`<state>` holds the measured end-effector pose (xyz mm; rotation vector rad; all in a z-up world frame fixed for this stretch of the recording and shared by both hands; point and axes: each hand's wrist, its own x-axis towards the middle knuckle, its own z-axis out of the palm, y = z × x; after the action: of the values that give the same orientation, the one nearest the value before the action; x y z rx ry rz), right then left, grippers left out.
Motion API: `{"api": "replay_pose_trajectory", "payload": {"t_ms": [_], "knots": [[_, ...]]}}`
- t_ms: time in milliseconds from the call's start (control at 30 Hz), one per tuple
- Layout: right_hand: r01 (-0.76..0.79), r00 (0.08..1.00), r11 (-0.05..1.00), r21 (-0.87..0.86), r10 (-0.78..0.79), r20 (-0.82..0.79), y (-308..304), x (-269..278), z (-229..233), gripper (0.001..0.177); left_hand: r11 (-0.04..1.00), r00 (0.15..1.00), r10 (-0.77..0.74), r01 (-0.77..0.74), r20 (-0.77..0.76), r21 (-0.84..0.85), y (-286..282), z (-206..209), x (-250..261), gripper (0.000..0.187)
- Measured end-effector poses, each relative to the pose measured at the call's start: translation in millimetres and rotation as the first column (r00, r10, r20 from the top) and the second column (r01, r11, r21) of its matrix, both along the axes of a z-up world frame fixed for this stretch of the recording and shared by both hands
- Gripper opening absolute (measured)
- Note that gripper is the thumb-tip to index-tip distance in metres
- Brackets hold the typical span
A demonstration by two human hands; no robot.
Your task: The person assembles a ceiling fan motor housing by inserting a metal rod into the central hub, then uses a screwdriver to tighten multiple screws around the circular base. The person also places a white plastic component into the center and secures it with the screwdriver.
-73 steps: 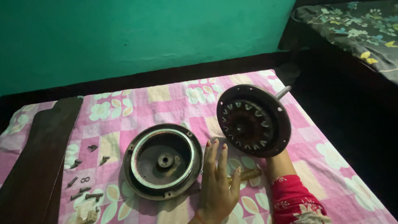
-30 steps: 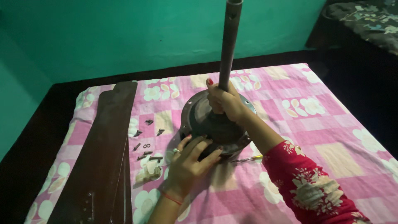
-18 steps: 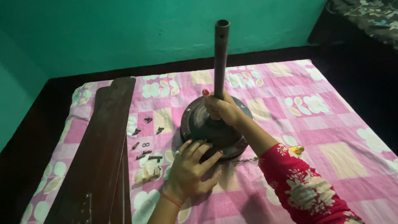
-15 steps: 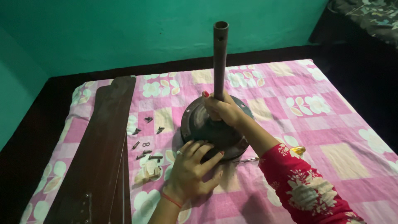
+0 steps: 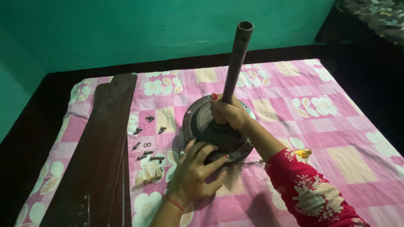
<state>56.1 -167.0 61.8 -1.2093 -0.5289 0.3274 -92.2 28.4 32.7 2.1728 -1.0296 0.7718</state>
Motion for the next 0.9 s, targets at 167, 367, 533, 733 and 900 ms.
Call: {"api": "replay_pose_trajectory", "payload": {"t_ms": [167, 367, 533, 733, 900], "knots": [[-0.048, 0.998, 0.999, -0.019, 0.047, -0.049, -0.5, 4.8, 0.5, 0.048, 1.0, 1.0, -0.015, 0.015, -0.001, -0.018, -0.6, -0.4, -0.1, 0.042], [-0.09, 0.995, 0.995, 0.031, 0.091, -0.026, -1.9, 12.8, -12.8, 0.038, 1.0, 1.0, -0.015, 0.015, -0.016, -0.009, -0.5, 0.6, 0.6, 0.039], [-0.103, 0.983, 0.991, 0.088, 0.115, -0.145, -5.4, 12.0, -20.9, 0.028, 1.0, 1.0, -0.015, 0.014, -0.013, -0.007, -1.9, 1.8, -0.6, 0.038], [0.015, 0.985, 0.996, -0.083, 0.0, 0.173, -10.2, 6.1, -18.0, 0.031, 0.999, 1.0, -0.009, 0.008, 0.027, 0.04, -0.5, 7.2, -5.8, 0.03], [0.356, 0.858, 0.835, -0.421, -0.113, 0.501, -35.0, -26.0, -1.5, 0.03, 0.996, 0.993, 0.005, -0.016, 0.114, 0.093, -6.1, 9.3, -11.9, 0.026]]}}
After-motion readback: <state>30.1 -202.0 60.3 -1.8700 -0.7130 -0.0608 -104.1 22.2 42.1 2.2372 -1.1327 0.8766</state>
